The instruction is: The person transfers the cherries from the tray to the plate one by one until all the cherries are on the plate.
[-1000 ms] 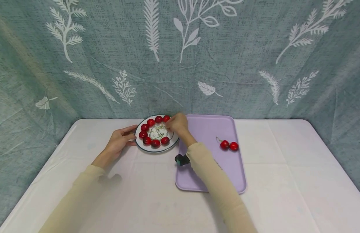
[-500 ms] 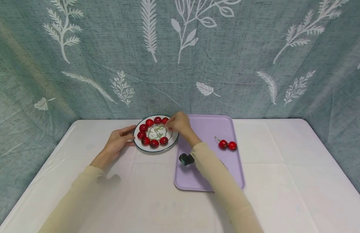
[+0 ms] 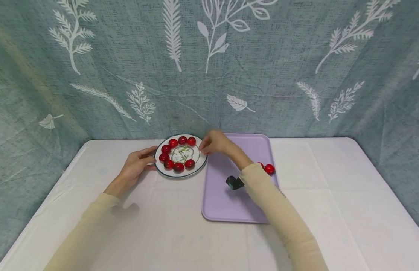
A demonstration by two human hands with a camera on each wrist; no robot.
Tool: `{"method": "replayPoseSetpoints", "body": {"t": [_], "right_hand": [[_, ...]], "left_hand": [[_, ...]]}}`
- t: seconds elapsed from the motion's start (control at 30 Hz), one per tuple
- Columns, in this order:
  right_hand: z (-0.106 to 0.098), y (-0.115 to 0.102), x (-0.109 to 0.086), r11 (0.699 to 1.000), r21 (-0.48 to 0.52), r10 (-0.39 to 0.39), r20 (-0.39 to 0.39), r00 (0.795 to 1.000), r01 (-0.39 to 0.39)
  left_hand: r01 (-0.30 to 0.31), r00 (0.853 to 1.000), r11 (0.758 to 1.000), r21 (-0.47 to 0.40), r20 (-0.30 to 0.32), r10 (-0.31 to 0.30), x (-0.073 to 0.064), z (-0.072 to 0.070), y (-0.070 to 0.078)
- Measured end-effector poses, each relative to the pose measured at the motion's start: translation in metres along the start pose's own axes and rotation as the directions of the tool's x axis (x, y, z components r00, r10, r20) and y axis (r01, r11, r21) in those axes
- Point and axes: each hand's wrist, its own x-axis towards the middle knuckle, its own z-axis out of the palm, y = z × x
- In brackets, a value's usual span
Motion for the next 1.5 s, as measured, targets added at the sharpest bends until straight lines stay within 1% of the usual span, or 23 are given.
{"method": "replayPoseSetpoints", "body": {"t": [0.07,0.13,0.2,0.3,0.4,0.5,0.6,0.67,0.73,0.83,1.0,1.17,1.3,1.5], "right_hand": [[-0.004,0.001,-0.005,0.996,-0.069,-0.050,0.048,0.998,0.053],[-0.008,0.001,-0.010,0.985,-0.126,-0.106,0.074,0.992,0.115],[-0.012,0.002,-0.015,0.972,-0.167,-0.151,0.080,0.985,0.163],[-0.018,0.004,-0.023,0.962,-0.189,-0.183,0.079,0.980,0.195],[-0.025,0.009,-0.030,0.966,-0.162,-0.191,0.083,0.978,0.202],[-0.033,0.017,-0.038,0.967,-0.111,-0.218,0.102,0.971,0.229],[-0.042,0.027,-0.048,0.969,-0.057,-0.230,0.126,0.965,0.238],[-0.047,0.037,-0.055,0.973,-0.043,-0.221,0.136,0.966,0.228],[-0.052,0.048,-0.062,0.977,-0.051,-0.200,0.140,0.970,0.209],[-0.059,0.063,-0.074,0.984,-0.071,-0.156,0.132,0.979,0.166],[-0.068,0.081,-0.091,0.994,-0.056,-0.089,0.118,0.989,0.096],[-0.070,0.090,-0.100,0.997,-0.055,-0.053,0.108,0.993,0.059],[-0.070,0.092,-0.103,0.998,-0.058,-0.028,0.074,0.997,0.032],[-0.070,0.094,-0.103,0.991,-0.125,-0.046,-0.001,0.999,0.046]], "left_hand": [[0.003,1.000,1.000,0.013,-0.004,-0.003,0.000,-0.001,0.001],[0.002,1.000,1.000,0.020,-0.010,-0.002,0.000,-0.002,0.001],[-0.001,1.000,1.000,0.027,-0.012,0.001,0.000,-0.002,0.001],[0.000,1.000,1.000,0.022,-0.009,0.000,0.000,-0.001,0.001],[0.003,1.000,1.000,0.017,-0.008,-0.003,0.000,0.000,0.001],[0.000,1.000,1.000,0.016,-0.010,0.000,-0.001,0.001,0.002],[-0.002,1.000,1.000,0.019,-0.011,0.003,-0.001,0.001,0.002],[-0.002,1.000,1.000,0.024,-0.012,0.002,0.000,0.002,0.002],[-0.003,1.000,1.000,0.031,-0.011,0.003,0.000,0.002,0.002],[-0.005,1.000,0.999,0.040,-0.011,0.005,0.000,0.002,0.003],[-0.003,1.000,0.999,0.033,-0.009,0.003,0.000,0.002,0.001],[0.006,1.000,1.000,0.031,-0.012,-0.006,-0.001,0.003,0.001],[0.010,1.000,1.000,0.030,-0.015,-0.010,-0.002,0.003,0.000],[0.006,1.000,1.000,0.030,-0.013,-0.005,-0.003,0.003,0.002]]}}
